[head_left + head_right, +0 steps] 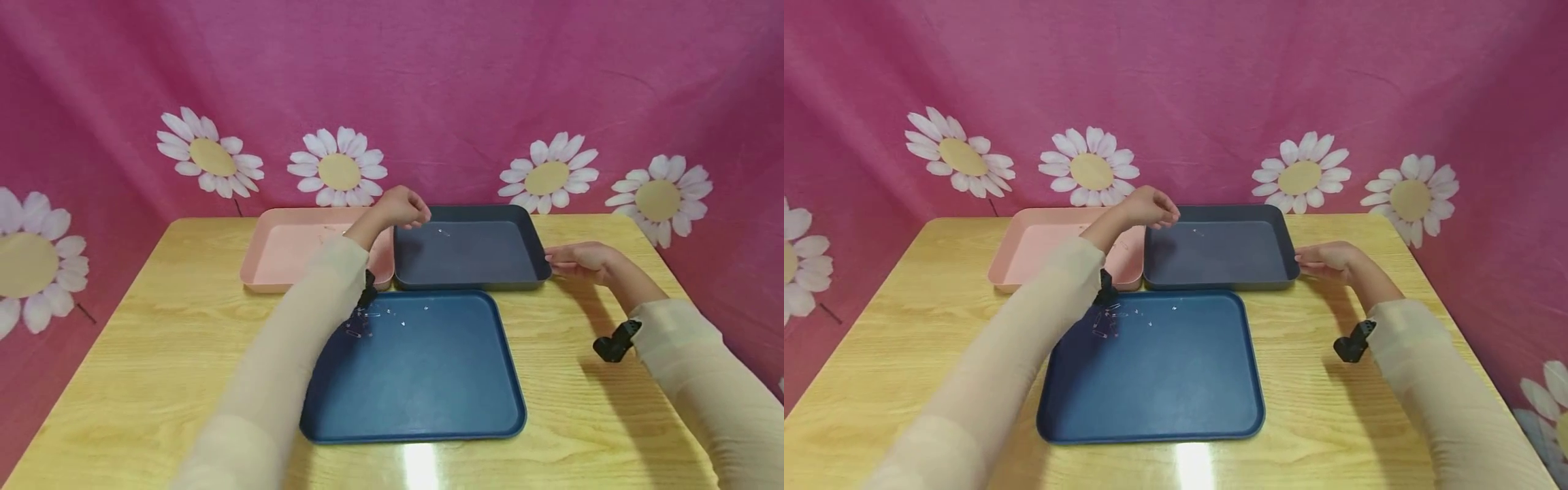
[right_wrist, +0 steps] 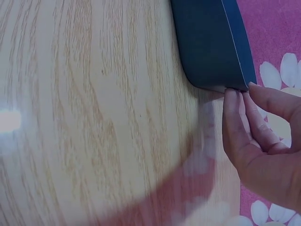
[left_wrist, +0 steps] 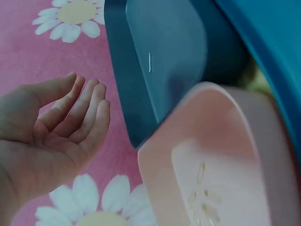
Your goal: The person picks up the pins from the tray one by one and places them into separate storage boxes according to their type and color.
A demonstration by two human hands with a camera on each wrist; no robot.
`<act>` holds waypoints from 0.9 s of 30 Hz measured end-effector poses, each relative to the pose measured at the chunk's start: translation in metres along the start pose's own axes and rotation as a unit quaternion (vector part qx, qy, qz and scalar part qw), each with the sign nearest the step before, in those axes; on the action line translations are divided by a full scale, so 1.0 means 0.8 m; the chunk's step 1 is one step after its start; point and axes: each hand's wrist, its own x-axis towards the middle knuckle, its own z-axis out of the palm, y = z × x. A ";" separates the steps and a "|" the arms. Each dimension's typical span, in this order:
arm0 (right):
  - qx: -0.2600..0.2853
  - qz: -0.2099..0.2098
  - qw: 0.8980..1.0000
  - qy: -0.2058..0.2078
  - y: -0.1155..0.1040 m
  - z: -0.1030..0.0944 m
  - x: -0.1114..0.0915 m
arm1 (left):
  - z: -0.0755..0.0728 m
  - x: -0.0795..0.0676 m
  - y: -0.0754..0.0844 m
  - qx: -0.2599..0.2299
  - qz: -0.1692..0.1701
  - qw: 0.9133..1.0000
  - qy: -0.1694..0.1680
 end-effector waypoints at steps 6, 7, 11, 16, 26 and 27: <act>-0.024 -0.006 1.000 0.004 -0.001 -0.002 0.002 | -0.016 -0.035 -0.019 0.049 0.051 0.997 0.021; -0.025 -0.004 1.000 0.006 -0.001 -0.002 0.002 | -0.018 -0.041 -0.023 0.053 0.061 0.996 0.027; -0.032 0.002 0.999 0.008 -0.003 -0.002 0.003 | -0.023 -0.074 -0.036 0.060 0.100 0.992 0.051; -0.052 0.002 0.999 0.006 -0.004 -0.001 0.002 | -0.026 -0.111 -0.058 0.057 0.145 0.986 0.061; -0.053 -0.005 0.999 0.004 -0.002 0.004 0.002 | -0.010 -0.163 -0.106 0.111 0.135 0.983 0.048; -0.052 -0.007 0.999 0.002 -0.002 0.004 0.002 | -0.007 -0.167 -0.111 0.117 0.137 0.983 0.041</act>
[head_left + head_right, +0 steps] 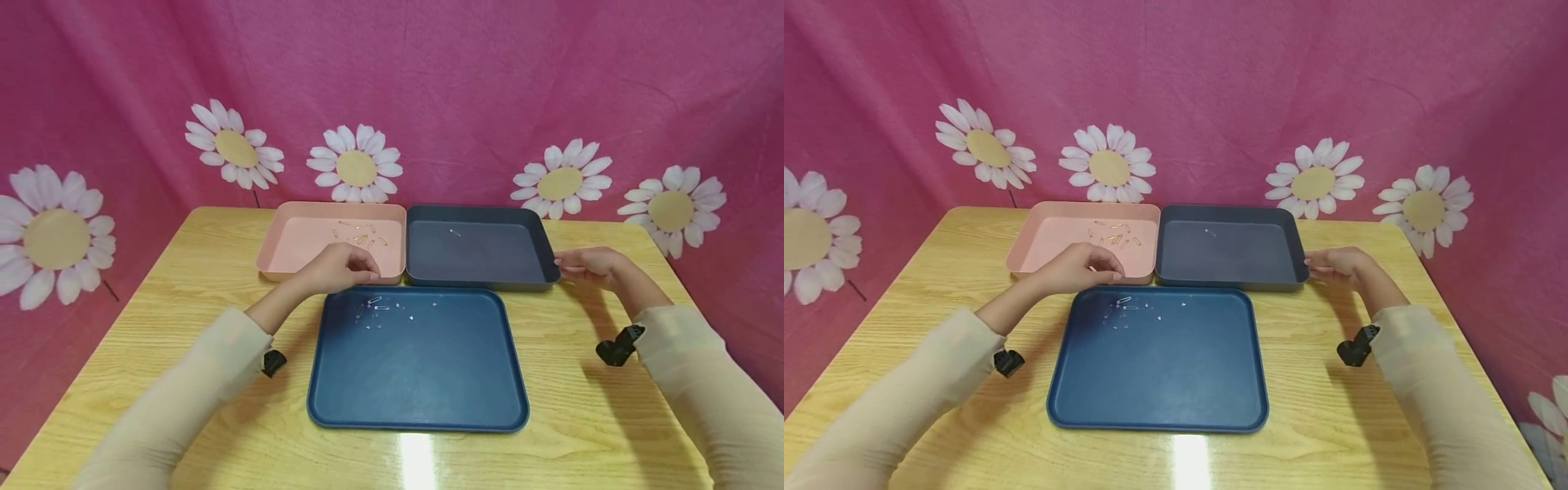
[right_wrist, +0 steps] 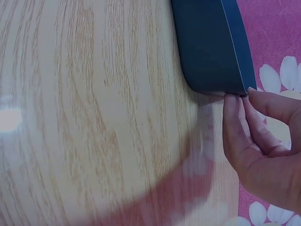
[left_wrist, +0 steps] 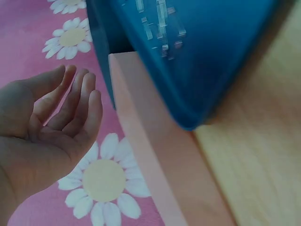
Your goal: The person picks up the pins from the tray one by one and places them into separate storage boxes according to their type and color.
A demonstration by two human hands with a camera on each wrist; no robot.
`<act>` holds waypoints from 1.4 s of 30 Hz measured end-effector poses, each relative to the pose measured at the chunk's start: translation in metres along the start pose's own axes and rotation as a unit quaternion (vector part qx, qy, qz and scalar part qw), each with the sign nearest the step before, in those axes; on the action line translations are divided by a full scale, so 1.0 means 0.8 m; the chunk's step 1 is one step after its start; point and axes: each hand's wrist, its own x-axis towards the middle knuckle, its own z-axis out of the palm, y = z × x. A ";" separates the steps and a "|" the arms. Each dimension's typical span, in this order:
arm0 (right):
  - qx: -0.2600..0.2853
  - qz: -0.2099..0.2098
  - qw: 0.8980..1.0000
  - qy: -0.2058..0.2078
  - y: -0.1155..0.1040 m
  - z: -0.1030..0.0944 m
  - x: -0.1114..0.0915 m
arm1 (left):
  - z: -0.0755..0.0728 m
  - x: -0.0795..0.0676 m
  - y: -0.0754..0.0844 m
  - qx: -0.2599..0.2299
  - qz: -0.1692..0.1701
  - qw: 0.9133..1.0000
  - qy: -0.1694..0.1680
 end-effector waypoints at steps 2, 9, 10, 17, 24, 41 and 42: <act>0.005 0.000 1.000 -0.001 0.001 0.000 0.000 | 0.007 -0.008 -0.005 0.010 0.009 1.000 -0.015; 0.050 0.008 0.999 -0.005 0.001 -0.002 -0.002 | 0.029 -0.025 -0.016 0.054 0.004 0.997 -0.062; 0.054 0.008 0.999 -0.006 0.001 -0.003 -0.002 | 0.031 -0.027 -0.016 0.060 -0.002 0.996 -0.066; 0.045 0.011 0.999 -0.002 0.000 -0.003 -0.004 | 0.045 -0.031 -0.019 0.102 -0.006 0.992 -0.078; 0.051 0.012 0.999 -0.001 -0.001 -0.001 -0.003 | 0.057 -0.027 -0.020 0.126 -0.022 0.989 -0.075; 0.065 0.022 0.998 0.003 -0.001 -0.002 -0.001 | 0.051 -0.023 -0.013 0.150 -0.034 0.979 -0.132; 0.062 0.021 0.998 0.003 -0.001 -0.002 -0.001 | 0.050 -0.023 -0.013 0.141 -0.034 0.981 -0.131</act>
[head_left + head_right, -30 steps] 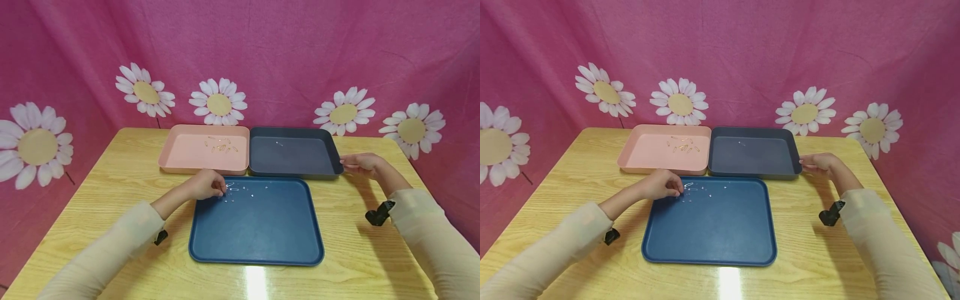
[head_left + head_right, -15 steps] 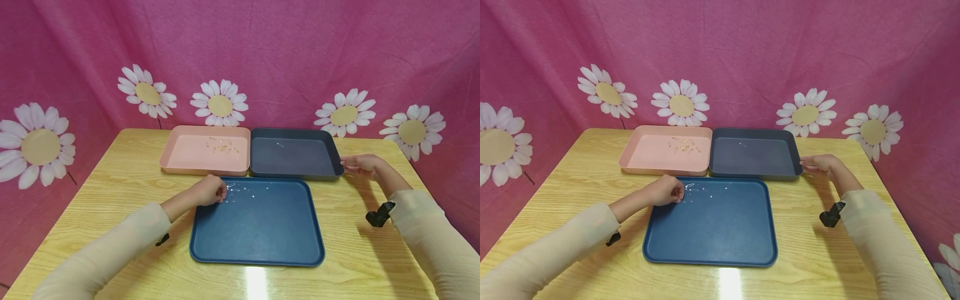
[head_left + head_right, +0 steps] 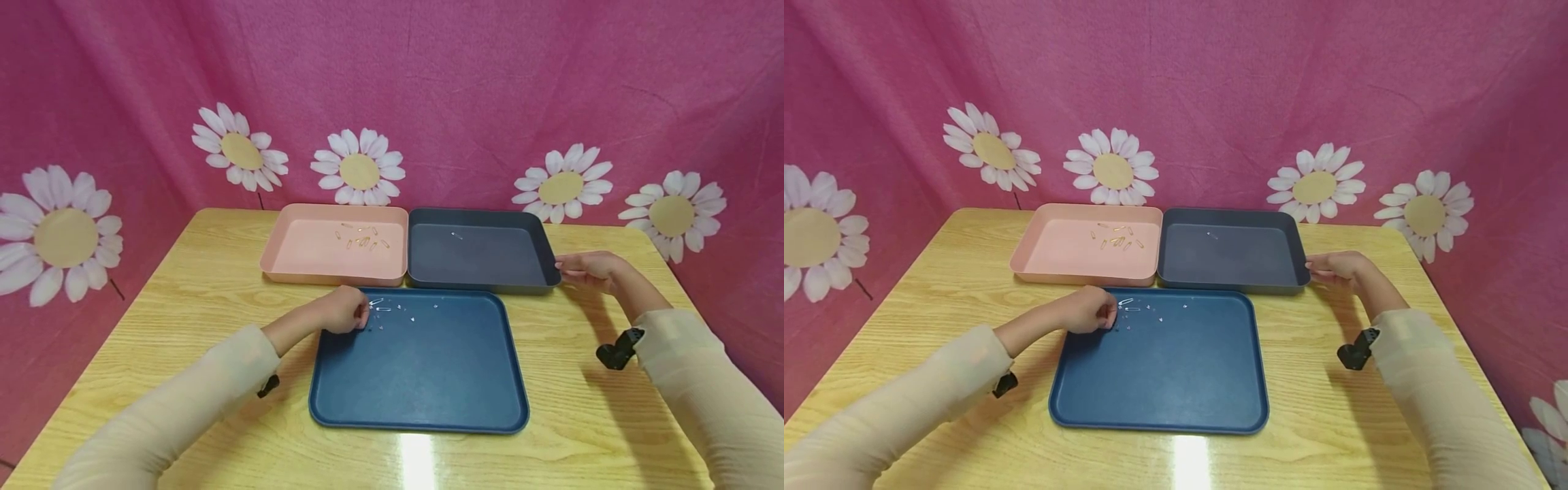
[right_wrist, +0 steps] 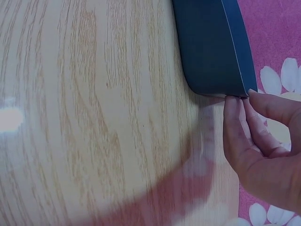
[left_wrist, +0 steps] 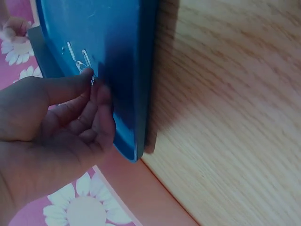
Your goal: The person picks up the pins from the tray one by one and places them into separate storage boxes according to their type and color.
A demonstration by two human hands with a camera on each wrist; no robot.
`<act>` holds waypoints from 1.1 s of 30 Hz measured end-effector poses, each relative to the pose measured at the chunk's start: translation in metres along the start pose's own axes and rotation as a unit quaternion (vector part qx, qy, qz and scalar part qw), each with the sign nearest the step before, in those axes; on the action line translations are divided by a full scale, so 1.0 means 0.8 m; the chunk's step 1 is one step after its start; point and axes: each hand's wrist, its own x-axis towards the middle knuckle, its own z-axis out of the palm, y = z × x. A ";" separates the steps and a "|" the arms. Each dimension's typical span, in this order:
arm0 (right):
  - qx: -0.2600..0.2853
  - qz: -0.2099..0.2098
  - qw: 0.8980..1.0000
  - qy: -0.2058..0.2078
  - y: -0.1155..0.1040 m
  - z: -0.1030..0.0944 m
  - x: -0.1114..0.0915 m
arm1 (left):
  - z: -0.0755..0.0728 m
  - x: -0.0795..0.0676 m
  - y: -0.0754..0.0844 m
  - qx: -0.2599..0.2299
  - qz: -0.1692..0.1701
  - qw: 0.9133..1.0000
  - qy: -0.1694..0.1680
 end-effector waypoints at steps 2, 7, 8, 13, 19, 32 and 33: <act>-0.006 -0.001 1.000 -0.001 -0.001 -0.001 0.000 | -0.003 -0.001 -0.001 -0.024 0.002 1.000 0.003; -0.016 -0.002 1.000 -0.001 -0.003 -0.001 0.002 | -0.010 -0.004 -0.002 -0.077 0.018 0.997 0.025; -0.019 -0.003 1.000 -0.002 -0.003 -0.001 0.002 | -0.011 -0.004 -0.002 -0.084 0.023 0.996 0.030; -0.059 -0.003 0.998 -0.008 -0.002 0.002 0.004 | -0.013 -0.002 -0.003 -0.119 0.027 0.992 0.040; -0.065 0.001 0.998 -0.008 -0.001 0.005 0.004 | -0.014 0.006 -0.001 -0.158 0.020 0.986 0.039; -0.064 -0.007 0.998 -0.006 0.000 0.004 0.002 | -0.027 0.030 0.013 -0.200 0.016 0.979 0.042; -0.063 -0.007 0.998 -0.005 0.000 0.004 0.001 | -0.028 0.032 0.015 -0.202 0.017 0.978 0.044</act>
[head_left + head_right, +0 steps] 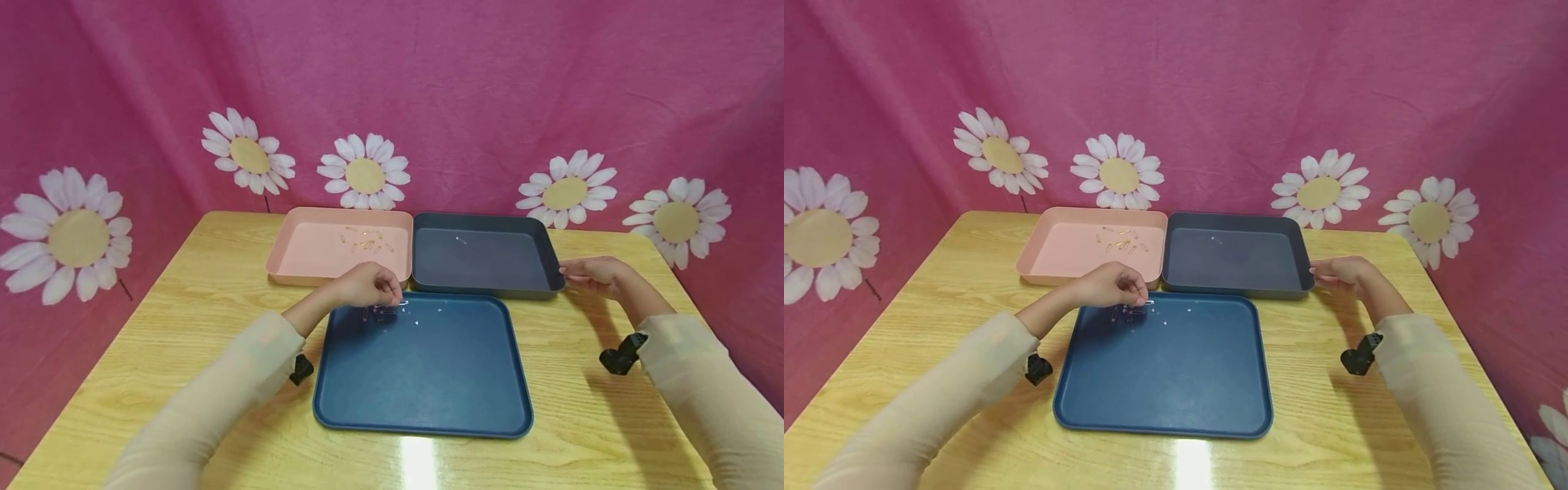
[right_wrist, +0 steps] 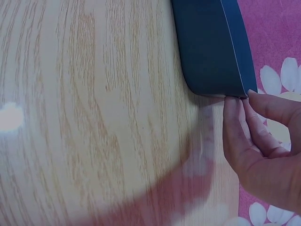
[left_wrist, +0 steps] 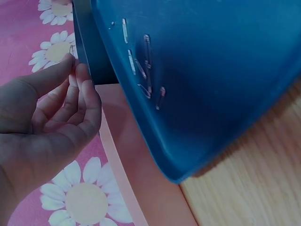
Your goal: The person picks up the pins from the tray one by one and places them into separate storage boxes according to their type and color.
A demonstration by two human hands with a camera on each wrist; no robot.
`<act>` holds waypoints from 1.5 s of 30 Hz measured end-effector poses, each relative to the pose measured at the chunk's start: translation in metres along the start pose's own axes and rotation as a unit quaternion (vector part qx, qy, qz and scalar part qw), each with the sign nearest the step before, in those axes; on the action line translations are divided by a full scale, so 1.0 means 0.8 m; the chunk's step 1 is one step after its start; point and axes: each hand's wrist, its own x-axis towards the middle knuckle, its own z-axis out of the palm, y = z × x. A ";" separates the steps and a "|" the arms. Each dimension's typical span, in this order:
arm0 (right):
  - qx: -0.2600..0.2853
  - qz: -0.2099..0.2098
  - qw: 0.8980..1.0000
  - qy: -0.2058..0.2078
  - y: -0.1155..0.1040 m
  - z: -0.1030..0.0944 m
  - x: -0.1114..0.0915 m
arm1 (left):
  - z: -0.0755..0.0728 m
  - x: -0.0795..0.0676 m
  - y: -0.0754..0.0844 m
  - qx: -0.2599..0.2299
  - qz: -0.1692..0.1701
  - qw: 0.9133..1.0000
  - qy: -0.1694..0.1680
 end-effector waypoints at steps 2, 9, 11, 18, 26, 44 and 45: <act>0.007 0.000 1.000 0.004 0.000 -0.002 -0.002 | 0.000 0.005 0.004 -0.002 0.005 1.000 0.000; 0.051 0.003 0.999 -0.006 0.006 -0.009 -0.004 | 0.001 0.024 0.018 -0.002 0.010 1.000 -0.003; 0.058 0.001 0.998 -0.011 0.006 -0.010 -0.005 | 0.002 0.029 0.021 -0.003 0.015 1.000 -0.002; 0.069 0.006 0.998 -0.007 0.004 -0.014 -0.008 | 0.000 0.049 0.033 -0.012 0.014 1.000 0.004; 0.049 -0.009 0.999 -0.007 0.005 -0.011 -0.006 | -0.008 0.061 0.046 -0.045 -0.008 0.999 -0.002; 0.019 0.012 1.000 0.017 -0.001 0.004 -0.006 | -0.034 0.109 0.080 -0.035 -0.013 0.999 0.000; 0.017 0.012 1.000 0.018 -0.001 0.004 -0.007 | -0.035 0.112 0.083 -0.033 -0.014 0.999 0.000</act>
